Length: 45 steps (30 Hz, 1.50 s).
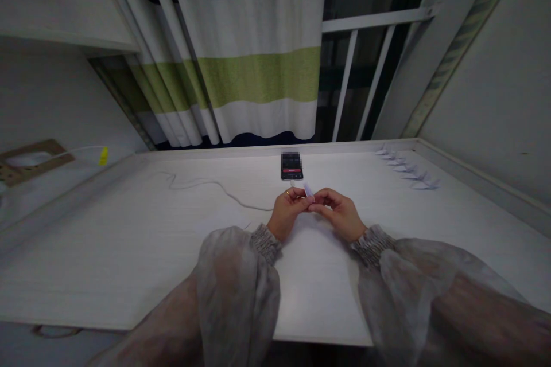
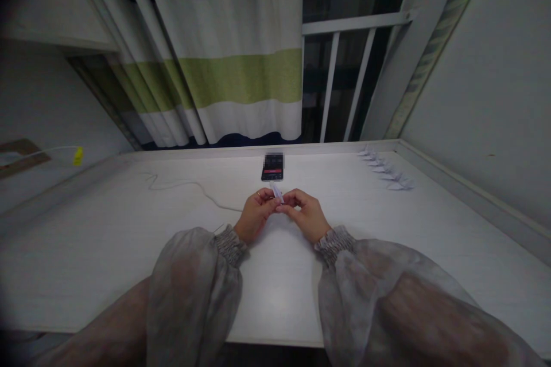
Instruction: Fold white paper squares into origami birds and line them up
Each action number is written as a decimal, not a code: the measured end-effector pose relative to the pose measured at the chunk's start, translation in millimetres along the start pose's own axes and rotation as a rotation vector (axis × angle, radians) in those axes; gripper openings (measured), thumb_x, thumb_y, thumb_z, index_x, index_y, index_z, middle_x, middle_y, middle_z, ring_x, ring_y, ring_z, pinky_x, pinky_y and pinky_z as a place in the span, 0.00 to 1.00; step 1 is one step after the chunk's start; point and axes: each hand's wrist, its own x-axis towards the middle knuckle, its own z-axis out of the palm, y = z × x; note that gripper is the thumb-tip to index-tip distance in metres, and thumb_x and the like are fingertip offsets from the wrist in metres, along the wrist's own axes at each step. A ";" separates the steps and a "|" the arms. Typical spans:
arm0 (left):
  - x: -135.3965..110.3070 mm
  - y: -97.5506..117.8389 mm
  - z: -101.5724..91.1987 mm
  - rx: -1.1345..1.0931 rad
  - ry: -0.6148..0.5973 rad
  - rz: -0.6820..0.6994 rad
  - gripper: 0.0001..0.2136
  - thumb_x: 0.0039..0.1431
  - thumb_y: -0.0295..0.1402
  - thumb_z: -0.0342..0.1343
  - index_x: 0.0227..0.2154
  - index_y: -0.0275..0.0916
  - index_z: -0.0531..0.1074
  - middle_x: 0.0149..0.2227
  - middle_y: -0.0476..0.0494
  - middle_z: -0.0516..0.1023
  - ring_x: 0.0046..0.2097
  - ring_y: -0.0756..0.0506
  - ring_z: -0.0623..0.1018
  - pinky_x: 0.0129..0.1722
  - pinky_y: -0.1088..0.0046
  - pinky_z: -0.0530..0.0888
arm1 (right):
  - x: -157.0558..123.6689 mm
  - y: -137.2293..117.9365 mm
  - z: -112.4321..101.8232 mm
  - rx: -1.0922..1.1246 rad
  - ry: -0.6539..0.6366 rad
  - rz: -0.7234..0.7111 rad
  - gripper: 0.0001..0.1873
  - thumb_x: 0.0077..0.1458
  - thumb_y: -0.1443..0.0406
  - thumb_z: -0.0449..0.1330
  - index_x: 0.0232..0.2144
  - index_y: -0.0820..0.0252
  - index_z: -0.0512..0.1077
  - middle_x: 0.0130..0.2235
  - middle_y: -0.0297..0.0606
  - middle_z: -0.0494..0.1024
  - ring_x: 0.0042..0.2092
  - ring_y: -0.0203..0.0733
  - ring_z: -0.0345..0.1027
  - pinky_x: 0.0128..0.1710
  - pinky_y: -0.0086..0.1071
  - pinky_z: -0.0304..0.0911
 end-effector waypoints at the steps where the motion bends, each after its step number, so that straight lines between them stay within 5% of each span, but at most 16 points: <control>1: -0.1 0.1 -0.3 -0.003 0.005 -0.010 0.13 0.34 0.32 0.63 0.24 0.33 0.66 0.22 0.51 0.71 0.24 0.54 0.70 0.27 0.77 0.67 | 0.1 0.4 0.7 0.038 0.011 0.048 0.09 0.38 0.63 0.63 0.23 0.61 0.67 0.23 0.30 0.69 0.26 0.32 0.62 0.27 0.28 0.59; 11: 0.9 1.9 -4.6 -0.014 -0.041 -0.075 0.12 0.37 0.33 0.62 0.22 0.34 0.65 0.19 0.54 0.68 0.20 0.56 0.67 0.23 0.78 0.64 | 1.1 -7.5 3.8 0.179 0.069 0.240 0.11 0.32 0.62 0.65 0.20 0.61 0.69 0.18 0.29 0.71 0.21 0.32 0.64 0.24 0.28 0.61; 27: 2.6 0.9 -1.9 0.097 0.053 0.030 0.11 0.37 0.30 0.61 0.28 0.33 0.70 0.23 0.52 0.71 0.20 0.57 0.67 0.23 0.78 0.64 | 4.2 -4.0 2.5 0.274 0.148 0.295 0.12 0.33 0.61 0.64 0.22 0.62 0.70 0.15 0.30 0.70 0.19 0.31 0.62 0.23 0.28 0.57; 45: 1.8 2.7 0.9 0.209 0.096 0.096 0.07 0.38 0.30 0.60 0.21 0.34 0.68 0.19 0.53 0.68 0.22 0.55 0.67 0.26 0.78 0.64 | 3.5 -6.7 6.3 0.263 0.166 0.307 0.12 0.34 0.60 0.63 0.19 0.62 0.68 0.14 0.29 0.68 0.19 0.31 0.59 0.22 0.28 0.55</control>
